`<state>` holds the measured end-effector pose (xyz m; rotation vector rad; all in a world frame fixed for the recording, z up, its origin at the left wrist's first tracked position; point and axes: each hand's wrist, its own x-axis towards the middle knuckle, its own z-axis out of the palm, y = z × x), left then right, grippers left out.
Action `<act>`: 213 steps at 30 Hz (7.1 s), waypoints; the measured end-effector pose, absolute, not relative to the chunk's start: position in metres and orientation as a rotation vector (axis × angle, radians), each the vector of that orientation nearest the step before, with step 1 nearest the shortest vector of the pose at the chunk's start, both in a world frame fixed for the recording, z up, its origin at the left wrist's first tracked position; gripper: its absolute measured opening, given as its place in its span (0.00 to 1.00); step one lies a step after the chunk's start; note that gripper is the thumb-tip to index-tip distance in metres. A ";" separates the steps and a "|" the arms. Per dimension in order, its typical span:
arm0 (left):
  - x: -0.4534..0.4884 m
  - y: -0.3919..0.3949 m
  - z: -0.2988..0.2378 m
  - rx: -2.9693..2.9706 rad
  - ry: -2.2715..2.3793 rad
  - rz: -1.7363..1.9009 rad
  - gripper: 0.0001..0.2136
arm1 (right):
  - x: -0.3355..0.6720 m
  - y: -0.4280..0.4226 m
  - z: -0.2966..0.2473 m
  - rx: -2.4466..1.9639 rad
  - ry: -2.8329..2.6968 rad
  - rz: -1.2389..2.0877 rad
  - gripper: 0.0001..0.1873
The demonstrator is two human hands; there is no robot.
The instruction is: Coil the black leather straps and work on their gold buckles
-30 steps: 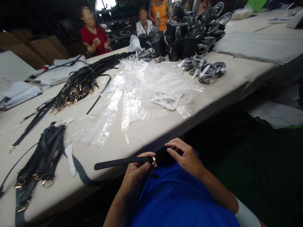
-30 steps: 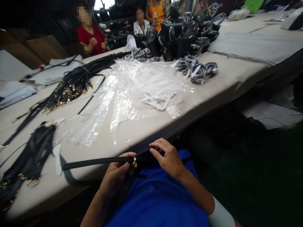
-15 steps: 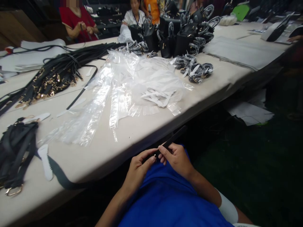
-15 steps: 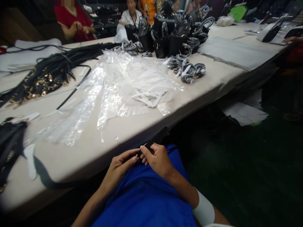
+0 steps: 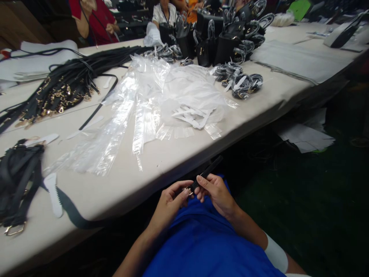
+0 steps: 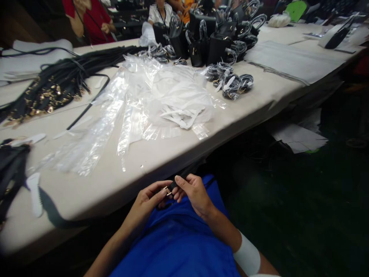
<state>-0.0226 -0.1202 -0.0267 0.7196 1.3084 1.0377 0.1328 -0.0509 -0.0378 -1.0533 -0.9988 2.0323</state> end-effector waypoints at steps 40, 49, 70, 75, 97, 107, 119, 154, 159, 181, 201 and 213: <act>0.000 -0.143 -0.025 1.131 1.780 1.286 0.13 | 0.133 -0.090 -0.025 -0.641 -2.001 0.709 0.09; -0.016 -0.144 -0.025 1.098 1.537 1.071 0.12 | 0.143 -0.092 -0.031 -0.584 -2.088 0.765 0.08; -0.012 -0.134 -0.017 1.228 1.571 1.032 0.12 | 0.140 -0.082 -0.029 -0.968 -0.551 2.217 0.15; -0.013 -0.133 -0.017 1.000 1.474 1.068 0.14 | 0.138 -0.077 -0.035 -0.981 -0.144 2.379 0.11; -0.023 -0.134 -0.008 1.348 1.587 0.872 0.12 | 0.138 -0.084 -0.033 -0.951 -1.116 1.865 0.14; -0.029 -0.139 -0.013 1.595 1.560 0.965 0.15 | 0.136 -0.093 -0.033 -0.778 -1.445 1.568 0.07; -0.020 -0.145 -0.011 1.791 1.572 1.171 0.16 | 0.133 -0.097 -0.027 -0.573 -1.603 1.260 0.05; -0.005 -0.157 -0.061 0.259 1.470 1.064 0.23 | 0.133 -0.096 -0.059 -0.430 -2.555 0.593 0.11; 0.001 -0.159 -0.056 0.219 1.529 1.079 0.24 | 0.135 -0.098 -0.061 -0.416 -2.531 0.624 0.13; 0.004 -0.160 -0.060 0.378 1.576 1.098 0.24 | 0.131 -0.104 -0.065 -0.444 -2.483 0.514 0.13; -0.012 -0.159 -0.067 0.732 1.461 1.239 0.24 | 0.129 -0.099 -0.068 -0.692 -2.091 0.979 0.10; -0.007 -0.169 -0.058 0.894 1.355 1.183 0.24 | 0.132 -0.063 -0.068 -0.731 -1.475 2.270 0.17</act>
